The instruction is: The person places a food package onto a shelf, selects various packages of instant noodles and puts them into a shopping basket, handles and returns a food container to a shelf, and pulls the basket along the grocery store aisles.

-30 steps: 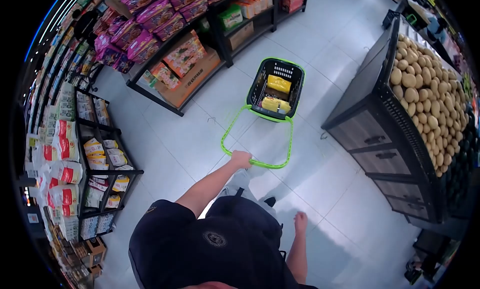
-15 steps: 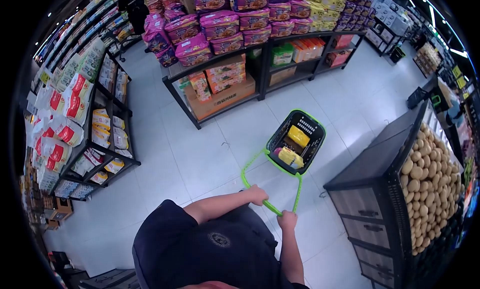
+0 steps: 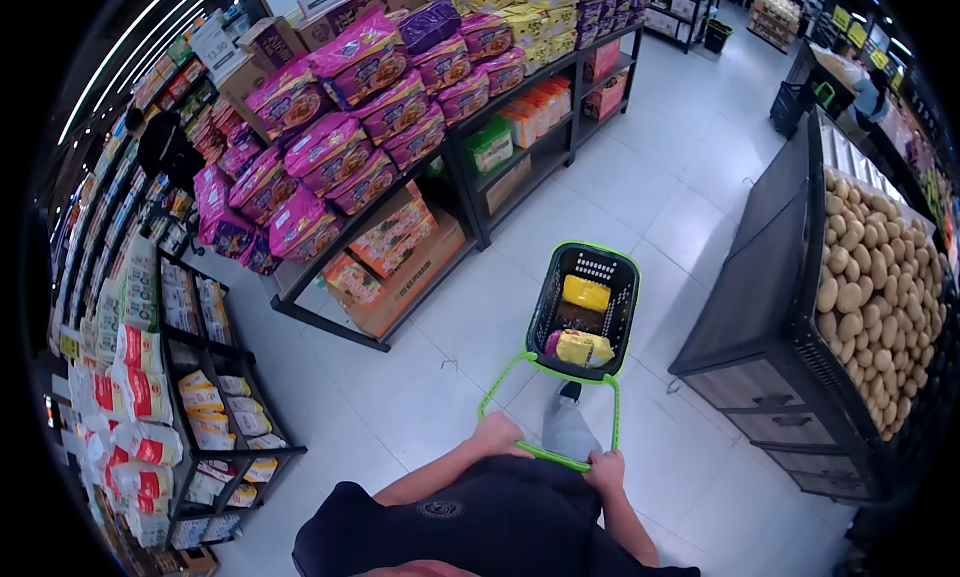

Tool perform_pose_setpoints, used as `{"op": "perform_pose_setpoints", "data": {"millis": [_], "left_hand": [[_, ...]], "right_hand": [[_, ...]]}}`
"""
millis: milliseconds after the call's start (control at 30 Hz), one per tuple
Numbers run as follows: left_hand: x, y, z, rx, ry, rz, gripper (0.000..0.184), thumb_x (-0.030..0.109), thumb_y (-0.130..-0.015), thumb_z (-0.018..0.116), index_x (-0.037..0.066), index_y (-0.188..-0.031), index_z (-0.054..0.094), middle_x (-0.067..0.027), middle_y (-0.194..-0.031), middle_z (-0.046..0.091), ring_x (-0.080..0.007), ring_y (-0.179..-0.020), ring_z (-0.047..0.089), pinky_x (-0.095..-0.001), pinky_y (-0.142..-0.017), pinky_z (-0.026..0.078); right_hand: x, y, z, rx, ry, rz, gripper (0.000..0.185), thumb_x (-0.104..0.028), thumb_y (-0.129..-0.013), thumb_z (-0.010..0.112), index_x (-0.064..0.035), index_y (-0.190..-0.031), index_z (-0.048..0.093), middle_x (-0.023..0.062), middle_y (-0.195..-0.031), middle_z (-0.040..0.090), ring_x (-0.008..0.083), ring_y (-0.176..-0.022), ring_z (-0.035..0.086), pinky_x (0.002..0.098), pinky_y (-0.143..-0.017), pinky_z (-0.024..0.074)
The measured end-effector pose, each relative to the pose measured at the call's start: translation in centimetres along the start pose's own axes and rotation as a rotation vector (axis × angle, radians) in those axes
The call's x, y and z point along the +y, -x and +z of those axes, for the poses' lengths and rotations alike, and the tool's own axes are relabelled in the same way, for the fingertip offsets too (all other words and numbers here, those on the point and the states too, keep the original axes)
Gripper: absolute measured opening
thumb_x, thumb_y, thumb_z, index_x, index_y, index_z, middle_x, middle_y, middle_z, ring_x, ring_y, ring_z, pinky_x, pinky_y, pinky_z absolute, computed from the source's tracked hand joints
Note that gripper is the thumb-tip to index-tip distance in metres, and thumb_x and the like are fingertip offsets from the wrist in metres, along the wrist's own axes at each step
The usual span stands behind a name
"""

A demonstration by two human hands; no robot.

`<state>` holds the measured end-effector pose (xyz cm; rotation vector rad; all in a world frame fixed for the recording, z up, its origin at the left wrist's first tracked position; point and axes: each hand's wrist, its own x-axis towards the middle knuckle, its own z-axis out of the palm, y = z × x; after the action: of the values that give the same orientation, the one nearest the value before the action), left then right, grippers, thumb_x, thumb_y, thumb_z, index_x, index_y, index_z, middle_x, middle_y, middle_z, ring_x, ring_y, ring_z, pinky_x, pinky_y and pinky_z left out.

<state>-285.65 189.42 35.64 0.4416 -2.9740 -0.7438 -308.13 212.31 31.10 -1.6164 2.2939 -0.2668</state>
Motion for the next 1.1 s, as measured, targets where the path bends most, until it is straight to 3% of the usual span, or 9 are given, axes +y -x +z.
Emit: {"op": "perform_pose_setpoints", "data": {"millis": [133,400,533,600,633,700,800,900,1100], "left_hand": [[-2.4,-4.6,-1.4,0.006,0.025,-0.030,0.061,0.067,-0.071,0.060,0.009,-0.053,0.057,-0.0105,-0.056,0.056,-0.0331,-0.057,0.056,-0.0418,-0.057,0.042],[-10.9,-20.9,-6.0,-0.152,-0.101,-0.177,0.060,0.071,-0.069,0.060,0.011,-0.060,0.066,-0.0084,-0.055,0.056,-0.0277,-0.068,0.060,-0.0440,-0.075,0.041],[-16.0,-25.5,-10.1,0.018,-0.051,-0.524,0.060,0.068,-0.067,0.065,0.009,-0.078,0.070,-0.0118,-0.108,0.059,-0.0259,-0.114,0.047,-0.0603,-0.091,0.027],[-19.2,-27.0,-8.6,0.398,-0.132,-0.631,0.063,0.058,-0.076,0.066,0.008,-0.113,0.059,-0.0174,-0.133,0.038,-0.0345,-0.122,0.040,-0.0674,-0.097,0.023],[-21.4,-28.6,-8.7,0.391,-0.128,-0.616,0.063,0.058,-0.076,0.066,0.008,-0.113,0.059,-0.0174,-0.133,0.038,-0.0345,-0.122,0.040,-0.0674,-0.097,0.023],[-26.2,-33.1,-10.4,0.667,1.334,-1.329,0.068,0.044,-0.085,0.062,0.010,-0.135,0.031,-0.0192,-0.136,0.029,-0.0408,-0.123,0.039,-0.0676,-0.098,0.030],[-30.2,-37.9,-11.7,0.686,1.732,-1.047,0.057,0.029,-0.092,0.054,0.011,-0.133,0.020,-0.0190,-0.126,0.037,-0.0384,-0.114,0.048,-0.0580,-0.086,0.049],[-33.2,-44.1,-13.3,0.746,1.683,-0.986,0.037,0.016,-0.094,0.048,0.007,-0.122,0.025,-0.0185,-0.116,0.045,-0.0324,-0.096,0.059,-0.0464,-0.072,0.056],[-39.0,-54.5,-19.3,0.552,1.412,-0.996,0.028,0.018,-0.095,0.047,0.004,-0.114,0.031,-0.0161,-0.099,0.054,-0.0258,-0.081,0.063,-0.0368,-0.065,0.056]], "right_hand": [[2.4,-5.3,-1.6,0.083,-0.058,-0.059,0.014,-0.024,-0.059,0.070,-0.0141,-0.061,0.060,0.0084,-0.055,0.058,0.0293,-0.058,0.059,0.0411,-0.063,0.0439],[7.2,-23.5,-7.5,-0.094,-0.098,0.034,0.021,-0.031,-0.060,0.068,-0.0129,-0.071,0.069,0.0114,-0.066,0.065,0.0314,-0.064,0.064,0.0428,-0.066,0.0503],[6.1,-33.4,-10.3,-0.250,-0.170,0.090,0.029,-0.038,-0.064,0.067,-0.0153,-0.082,0.072,0.0112,-0.075,0.068,0.0304,-0.074,0.066,0.0414,-0.067,0.0517],[6.7,-37.6,-8.5,-0.247,-0.176,0.072,0.035,-0.044,-0.064,0.068,-0.0169,-0.086,0.072,0.0096,-0.080,0.069,0.0289,-0.075,0.066,0.0405,-0.068,0.0519],[6.9,-39.7,-9.0,-0.242,-0.178,0.088,0.035,-0.044,-0.064,0.068,-0.0169,-0.086,0.072,0.0096,-0.080,0.069,0.0289,-0.075,0.066,0.0405,-0.068,0.0519],[6.7,-44.1,-10.0,-0.323,-0.196,0.074,0.040,-0.049,-0.065,0.068,-0.0164,-0.087,0.072,0.0089,-0.081,0.069,0.0294,-0.075,0.066,0.0392,-0.068,0.0520],[7.1,-47.9,-11.1,-0.296,-0.222,0.087,0.043,-0.053,-0.066,0.066,-0.0170,-0.088,0.072,0.0087,-0.081,0.069,0.0288,-0.076,0.066,0.0383,-0.068,0.0518],[7.2,-52.2,-13.0,-0.316,-0.257,0.142,0.043,-0.052,-0.066,0.068,-0.0172,-0.090,0.072,0.0088,-0.080,0.069,0.0283,-0.077,0.066,0.0384,-0.070,0.0519],[9.2,-62.0,-16.5,-0.166,-0.433,0.282,0.038,-0.043,-0.064,0.071,-0.0155,-0.089,0.072,0.0098,-0.080,0.069,0.0298,-0.077,0.066,0.0395,-0.073,0.0522]]}}
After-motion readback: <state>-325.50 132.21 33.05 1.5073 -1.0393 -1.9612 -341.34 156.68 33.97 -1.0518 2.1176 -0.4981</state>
